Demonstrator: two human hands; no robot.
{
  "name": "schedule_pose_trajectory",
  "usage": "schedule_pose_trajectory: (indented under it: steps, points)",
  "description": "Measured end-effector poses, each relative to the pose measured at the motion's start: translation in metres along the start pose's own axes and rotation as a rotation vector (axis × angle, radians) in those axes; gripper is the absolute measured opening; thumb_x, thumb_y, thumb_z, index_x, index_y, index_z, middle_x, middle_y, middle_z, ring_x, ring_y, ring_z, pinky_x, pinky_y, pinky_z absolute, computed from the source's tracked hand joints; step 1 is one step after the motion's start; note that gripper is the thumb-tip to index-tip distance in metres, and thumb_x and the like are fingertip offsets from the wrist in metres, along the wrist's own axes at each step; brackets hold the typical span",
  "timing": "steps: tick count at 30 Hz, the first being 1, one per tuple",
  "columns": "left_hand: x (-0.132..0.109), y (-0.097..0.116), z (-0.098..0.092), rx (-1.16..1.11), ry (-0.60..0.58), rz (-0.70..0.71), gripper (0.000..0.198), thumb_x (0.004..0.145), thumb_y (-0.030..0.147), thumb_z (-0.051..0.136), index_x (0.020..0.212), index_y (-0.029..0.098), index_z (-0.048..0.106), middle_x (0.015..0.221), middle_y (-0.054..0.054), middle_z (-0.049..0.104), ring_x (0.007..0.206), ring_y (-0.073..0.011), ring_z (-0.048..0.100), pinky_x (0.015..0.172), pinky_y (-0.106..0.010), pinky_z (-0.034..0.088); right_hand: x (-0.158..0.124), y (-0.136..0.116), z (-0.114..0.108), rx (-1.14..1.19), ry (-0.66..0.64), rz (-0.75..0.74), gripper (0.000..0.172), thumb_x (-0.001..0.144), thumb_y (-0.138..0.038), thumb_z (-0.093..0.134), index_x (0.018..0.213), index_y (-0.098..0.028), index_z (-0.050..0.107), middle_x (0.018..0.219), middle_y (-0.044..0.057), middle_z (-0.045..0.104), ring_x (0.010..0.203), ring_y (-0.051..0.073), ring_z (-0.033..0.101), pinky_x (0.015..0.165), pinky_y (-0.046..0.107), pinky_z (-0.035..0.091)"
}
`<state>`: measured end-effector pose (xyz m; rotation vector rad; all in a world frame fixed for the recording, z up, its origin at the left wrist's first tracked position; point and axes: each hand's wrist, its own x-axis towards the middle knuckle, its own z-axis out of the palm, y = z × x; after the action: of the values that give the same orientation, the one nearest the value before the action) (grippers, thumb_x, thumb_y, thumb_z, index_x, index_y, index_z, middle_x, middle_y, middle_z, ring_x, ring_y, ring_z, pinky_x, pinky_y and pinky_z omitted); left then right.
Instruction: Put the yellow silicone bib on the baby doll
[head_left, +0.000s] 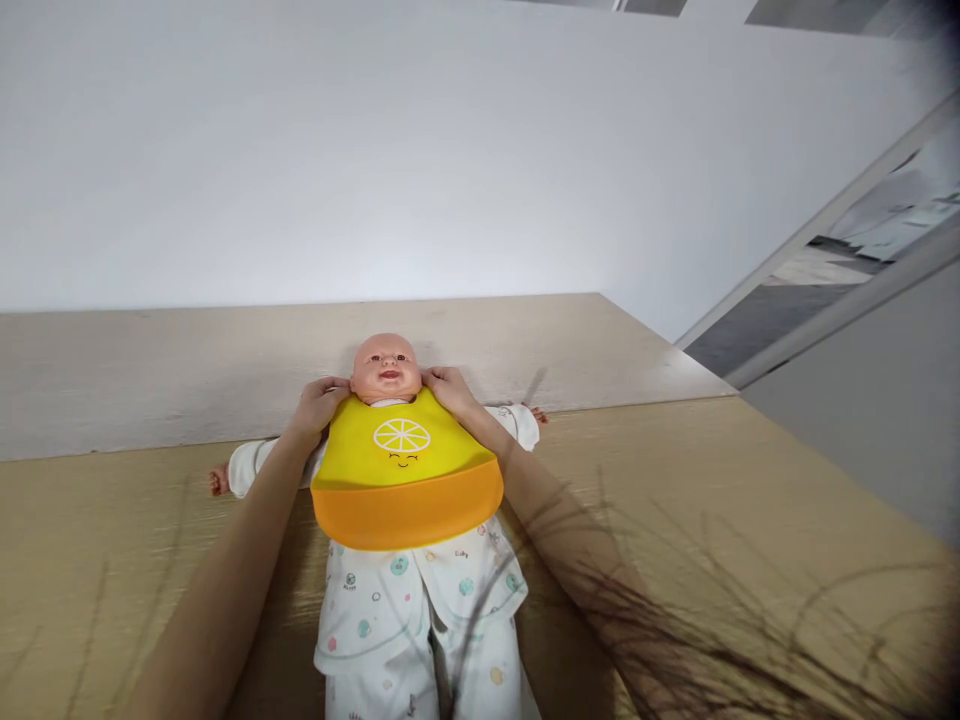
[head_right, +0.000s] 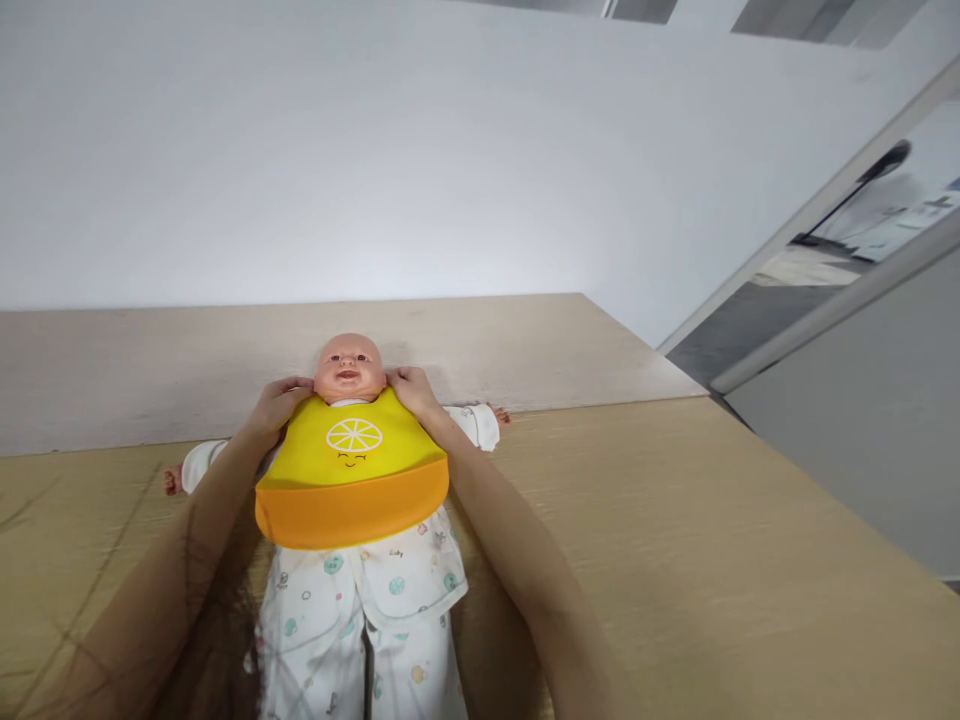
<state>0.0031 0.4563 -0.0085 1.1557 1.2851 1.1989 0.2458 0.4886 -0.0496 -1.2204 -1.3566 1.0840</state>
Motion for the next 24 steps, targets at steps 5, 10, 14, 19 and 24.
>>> schedule_pose_trajectory:
  steps: [5, 10, 14, 19, 24]
  points:
    - [-0.004, 0.004, -0.002, 0.029, -0.063, -0.05, 0.03, 0.056, 0.031, 0.078, 0.08, 0.016, 0.068, 0.056, 0.0, 0.065, 0.048, -0.0155, 0.058, 0.047, -0.024, 0.039, -0.005, -0.01, 0.002, 0.062, 0.012, 0.12, 0.017, 0.075, -0.031, 0.054, 0.07, -0.017, 0.061, 0.058, 0.0, 0.058, 0.055, 0.014, 0.052, 0.05, 0.024, 0.036]
    - [-0.009, 0.012, -0.004, 0.009, -0.08, -0.077, 0.042, 0.052, 0.032, 0.08, 0.089, 0.017, 0.068, 0.058, -0.001, 0.066, 0.05, -0.018, 0.061, 0.047, -0.025, 0.042, -0.007, -0.023, -0.009, 0.1, -0.055, 0.208, 0.045, 0.071, -0.021, 0.06, 0.115, -0.018, 0.065, 0.072, 0.001, 0.07, 0.061, 0.017, 0.064, 0.054, 0.024, 0.047]
    - [-0.009, 0.012, -0.004, -0.022, -0.075, -0.095, 0.045, 0.05, 0.029, 0.08, 0.092, 0.017, 0.068, 0.06, -0.002, 0.068, 0.052, -0.0195, 0.062, 0.048, -0.026, 0.044, -0.014, -0.035, -0.029, 0.08, -0.244, 0.23, 0.066, 0.066, -0.021, 0.073, 0.131, -0.024, 0.059, 0.086, 0.003, 0.074, 0.068, 0.019, 0.068, 0.055, 0.025, 0.052]
    - [-0.002, 0.008, -0.006, -0.147, -0.056, -0.12, 0.042, 0.05, 0.022, 0.081, 0.09, 0.016, 0.069, 0.066, -0.003, 0.07, 0.057, -0.0193, 0.065, 0.053, -0.028, 0.048, -0.021, -0.043, -0.045, 0.183, -0.371, 0.227, 0.074, 0.061, -0.02, 0.083, 0.131, -0.022, 0.057, 0.094, 0.004, 0.075, 0.074, 0.018, 0.07, 0.063, 0.026, 0.056]
    - [0.004, 0.006, -0.005, -0.235, 0.008, -0.143, 0.033, 0.051, 0.016, 0.078, 0.083, 0.014, 0.069, 0.067, -0.003, 0.07, 0.06, -0.0179, 0.065, 0.057, -0.028, 0.05, -0.018, -0.038, -0.04, 0.381, -0.327, 0.267, 0.058, 0.06, -0.017, 0.079, 0.115, -0.019, 0.06, 0.085, 0.004, 0.075, 0.073, 0.018, 0.071, 0.065, 0.026, 0.057]
